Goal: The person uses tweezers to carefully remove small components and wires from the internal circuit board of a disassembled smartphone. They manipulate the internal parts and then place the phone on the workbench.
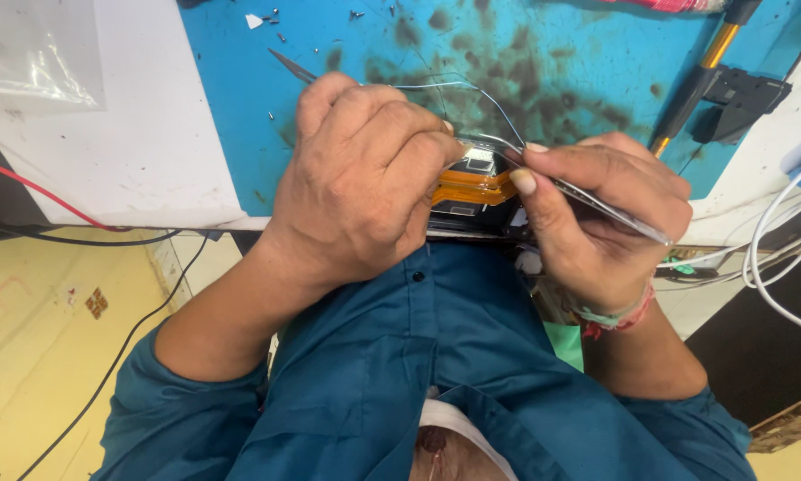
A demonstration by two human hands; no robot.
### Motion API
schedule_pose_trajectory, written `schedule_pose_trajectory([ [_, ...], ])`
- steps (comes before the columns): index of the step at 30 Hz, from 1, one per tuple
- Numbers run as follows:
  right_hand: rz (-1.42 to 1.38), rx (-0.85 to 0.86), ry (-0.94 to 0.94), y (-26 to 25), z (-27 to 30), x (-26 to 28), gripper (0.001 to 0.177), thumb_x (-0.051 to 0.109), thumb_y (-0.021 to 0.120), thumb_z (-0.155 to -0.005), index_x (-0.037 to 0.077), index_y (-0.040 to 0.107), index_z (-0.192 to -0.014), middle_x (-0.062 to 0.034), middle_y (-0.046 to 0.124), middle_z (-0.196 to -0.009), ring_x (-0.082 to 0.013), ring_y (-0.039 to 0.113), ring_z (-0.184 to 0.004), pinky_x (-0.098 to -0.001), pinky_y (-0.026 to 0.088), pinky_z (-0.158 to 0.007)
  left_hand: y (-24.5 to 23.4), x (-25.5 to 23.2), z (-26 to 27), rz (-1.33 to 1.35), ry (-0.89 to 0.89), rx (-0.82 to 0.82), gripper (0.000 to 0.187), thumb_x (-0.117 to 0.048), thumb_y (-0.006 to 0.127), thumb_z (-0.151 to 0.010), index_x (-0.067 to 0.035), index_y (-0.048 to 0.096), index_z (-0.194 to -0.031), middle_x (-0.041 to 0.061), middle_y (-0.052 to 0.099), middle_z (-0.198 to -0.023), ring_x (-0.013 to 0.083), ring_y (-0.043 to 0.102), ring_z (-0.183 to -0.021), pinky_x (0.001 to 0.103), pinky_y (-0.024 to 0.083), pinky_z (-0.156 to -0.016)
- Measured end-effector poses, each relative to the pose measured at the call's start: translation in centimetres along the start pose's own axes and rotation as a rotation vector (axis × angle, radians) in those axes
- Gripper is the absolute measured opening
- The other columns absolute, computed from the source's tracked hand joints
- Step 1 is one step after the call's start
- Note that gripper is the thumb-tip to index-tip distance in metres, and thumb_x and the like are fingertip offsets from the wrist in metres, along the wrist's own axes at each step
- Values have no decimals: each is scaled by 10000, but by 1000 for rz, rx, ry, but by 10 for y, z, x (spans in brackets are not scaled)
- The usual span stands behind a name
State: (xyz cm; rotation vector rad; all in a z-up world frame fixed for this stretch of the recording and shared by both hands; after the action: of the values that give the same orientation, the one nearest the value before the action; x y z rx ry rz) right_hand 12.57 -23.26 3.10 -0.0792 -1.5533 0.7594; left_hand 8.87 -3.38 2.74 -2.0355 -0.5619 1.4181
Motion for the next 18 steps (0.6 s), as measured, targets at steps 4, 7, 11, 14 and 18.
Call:
schedule_pose_trajectory([
  [4,-80,-73,43,-1,6,-5,136,-45,754,-935,-49,701,-1061,-130,726,-908,-141,652,-733,-214,483,-648,0,0,-2,4,-5,-8,230,20,704,-847,-33,703,-1071,70,664,-1059,260,617,-1032,425,410,-979],
  [7,-83,-99,18,-2,12,-8,108,-53,755,-1004,-44,688,-1088,-132,738,-959,-148,687,-813,-219,516,-722,-2,1,0,4,-6,-24,238,9,708,-851,-39,695,-1083,70,659,-1073,268,613,-1055,422,410,-994],
  [11,43,-106,-51,-1,20,-9,133,-88,769,-989,-49,697,-1093,-144,748,-950,-170,679,-810,-238,523,-716,-1,1,1,11,-8,-28,252,11,714,-834,-39,693,-1080,70,658,-1059,268,611,-1041,423,413,-988],
  [14,74,-101,-76,0,19,-7,135,-90,773,-990,-47,701,-1096,-141,750,-954,-178,681,-816,-243,527,-723,0,1,1,6,-4,-33,250,13,715,-838,-39,692,-1081,66,658,-1058,261,611,-1038,421,414,-985],
  [18,90,-67,-103,0,13,-2,130,-80,778,-987,-50,708,-1092,-139,751,-967,-176,680,-818,-246,521,-727,0,1,2,5,1,-38,236,18,707,-855,-35,695,-1084,70,659,-1061,262,610,-1044,420,415,-989],
])
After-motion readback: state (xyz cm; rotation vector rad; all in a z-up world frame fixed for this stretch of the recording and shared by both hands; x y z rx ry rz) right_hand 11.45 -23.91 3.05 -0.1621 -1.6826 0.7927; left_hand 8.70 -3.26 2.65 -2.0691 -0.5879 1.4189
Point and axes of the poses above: each hand's wrist, its own z-axis away from the middle knuckle, its own y-axis out of the palm, x = y × z, the point moved 5 cm from there along -z, towards the middle knuckle
